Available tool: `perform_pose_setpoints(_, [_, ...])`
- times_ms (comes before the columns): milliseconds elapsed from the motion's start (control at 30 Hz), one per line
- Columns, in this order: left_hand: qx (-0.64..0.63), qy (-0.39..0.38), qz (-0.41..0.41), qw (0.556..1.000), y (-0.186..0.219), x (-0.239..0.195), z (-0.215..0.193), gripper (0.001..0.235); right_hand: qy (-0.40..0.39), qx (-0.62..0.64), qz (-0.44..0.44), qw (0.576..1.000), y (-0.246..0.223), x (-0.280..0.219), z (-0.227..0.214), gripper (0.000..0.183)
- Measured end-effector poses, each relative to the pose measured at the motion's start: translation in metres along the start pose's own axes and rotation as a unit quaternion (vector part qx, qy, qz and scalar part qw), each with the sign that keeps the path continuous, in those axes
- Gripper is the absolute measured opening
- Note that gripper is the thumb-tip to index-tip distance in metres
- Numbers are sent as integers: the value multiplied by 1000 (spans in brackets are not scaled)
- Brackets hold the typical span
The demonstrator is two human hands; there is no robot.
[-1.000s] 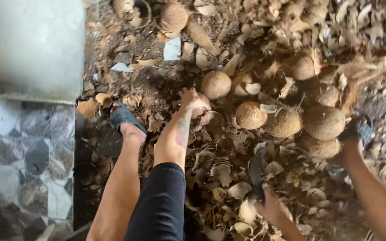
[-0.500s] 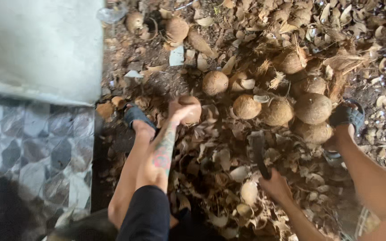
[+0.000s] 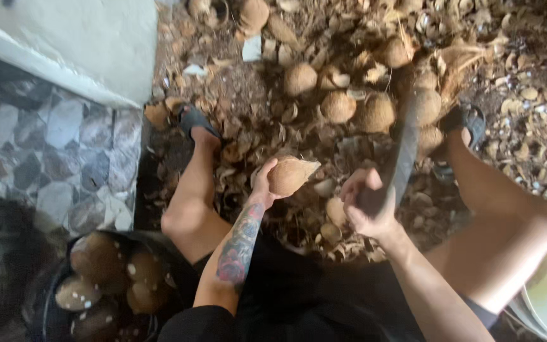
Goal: The person sits on the ground and uses a large knife to peel the husk off several coconuts. They rotate each coconut while striking it with the knife to remove the outer layer, then place the peeled coconuts into a nearby bucket.
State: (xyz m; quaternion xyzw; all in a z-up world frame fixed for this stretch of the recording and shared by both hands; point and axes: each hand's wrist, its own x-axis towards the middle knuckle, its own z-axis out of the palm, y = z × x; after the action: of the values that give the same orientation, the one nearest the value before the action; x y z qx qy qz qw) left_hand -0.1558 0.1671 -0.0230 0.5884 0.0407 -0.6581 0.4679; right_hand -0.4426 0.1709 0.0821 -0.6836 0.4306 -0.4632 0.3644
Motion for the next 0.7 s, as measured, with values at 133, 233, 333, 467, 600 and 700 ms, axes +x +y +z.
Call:
perform_pose_setpoints(133, [-7,24,-2,1000,-20,-10,5,92,-166,-1,176,970,40,-58,22,15])
perform_pose_setpoints(233, [4,22,15,1000,-18,-28,12,86,-236,-35,339,910,71,-87,59,32])
perform_pose_setpoints(333, [-4,8,26,1000,-16,-21,18,85,-127,53,401,906,56,-74,72,21])
perform_pose_setpoints(467, [-110,-67,-25,991,-33,7,-15,68,21,233,293,927,50,-39,65,6])
perform_pose_setpoints(600, [-105,-107,-43,988,-30,7,-11,64,45,172,329,927,-5,11,59,62])
perform_pose_setpoints(700, [96,-240,52,965,-19,-16,9,68,89,332,395,852,60,-4,63,35])
